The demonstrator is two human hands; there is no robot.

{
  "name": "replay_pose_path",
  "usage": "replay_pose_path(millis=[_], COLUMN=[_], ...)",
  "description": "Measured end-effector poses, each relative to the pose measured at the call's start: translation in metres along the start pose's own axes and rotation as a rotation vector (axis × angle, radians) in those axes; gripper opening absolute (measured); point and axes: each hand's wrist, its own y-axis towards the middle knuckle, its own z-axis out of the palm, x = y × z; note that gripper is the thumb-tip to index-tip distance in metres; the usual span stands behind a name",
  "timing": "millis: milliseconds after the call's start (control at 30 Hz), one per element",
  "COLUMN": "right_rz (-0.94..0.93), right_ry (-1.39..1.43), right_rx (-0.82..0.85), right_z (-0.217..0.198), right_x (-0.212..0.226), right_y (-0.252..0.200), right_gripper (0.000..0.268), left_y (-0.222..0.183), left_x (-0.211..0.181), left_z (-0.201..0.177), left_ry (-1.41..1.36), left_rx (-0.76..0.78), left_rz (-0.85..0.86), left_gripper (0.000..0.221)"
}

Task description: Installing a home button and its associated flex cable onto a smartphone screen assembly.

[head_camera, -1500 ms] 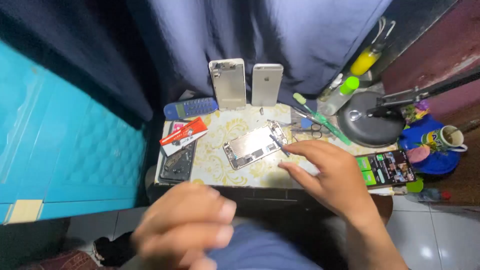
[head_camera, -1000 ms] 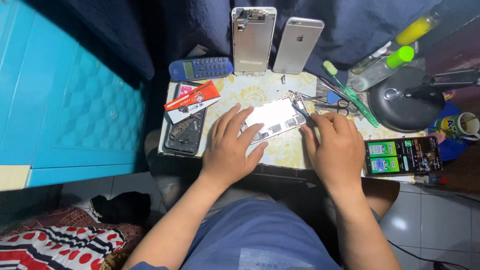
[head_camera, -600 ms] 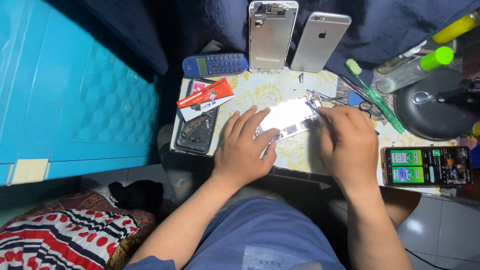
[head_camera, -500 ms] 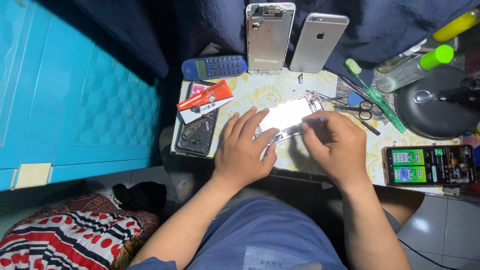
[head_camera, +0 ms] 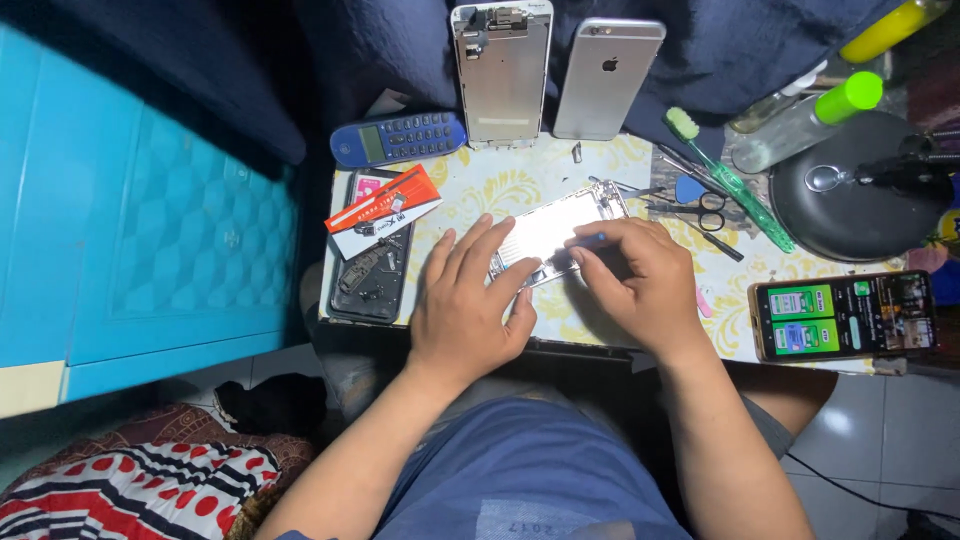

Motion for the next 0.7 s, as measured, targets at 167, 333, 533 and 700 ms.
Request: replay_pose_path(millis=[167, 333, 533, 700], right_rz=[0.092, 0.111, 0.126, 0.138], right_ry=[0.000, -0.009, -0.026, -0.032], right_rx=[0.056, 0.100, 0.100, 0.107], right_z=[-0.004, -0.005, -0.005, -0.005], right_x=[0.009, 0.012, 0.019, 0.012], right_y=[0.001, 0.002, 0.005, 0.000], right_gripper=[0.014, 0.013, 0.013, 0.011], left_y=[0.000, -0.004, -0.005, -0.005], left_x=[0.000, 0.000, 0.001, 0.000], left_z=[0.001, 0.003, 0.004, 0.003], left_ry=[0.000, 0.008, -0.001, -0.001], left_rx=[0.002, 0.002, 0.002, 0.006], left_rz=[-0.010, -0.018, -0.015, -0.026], left_gripper=[0.024, 0.023, 0.023, 0.022])
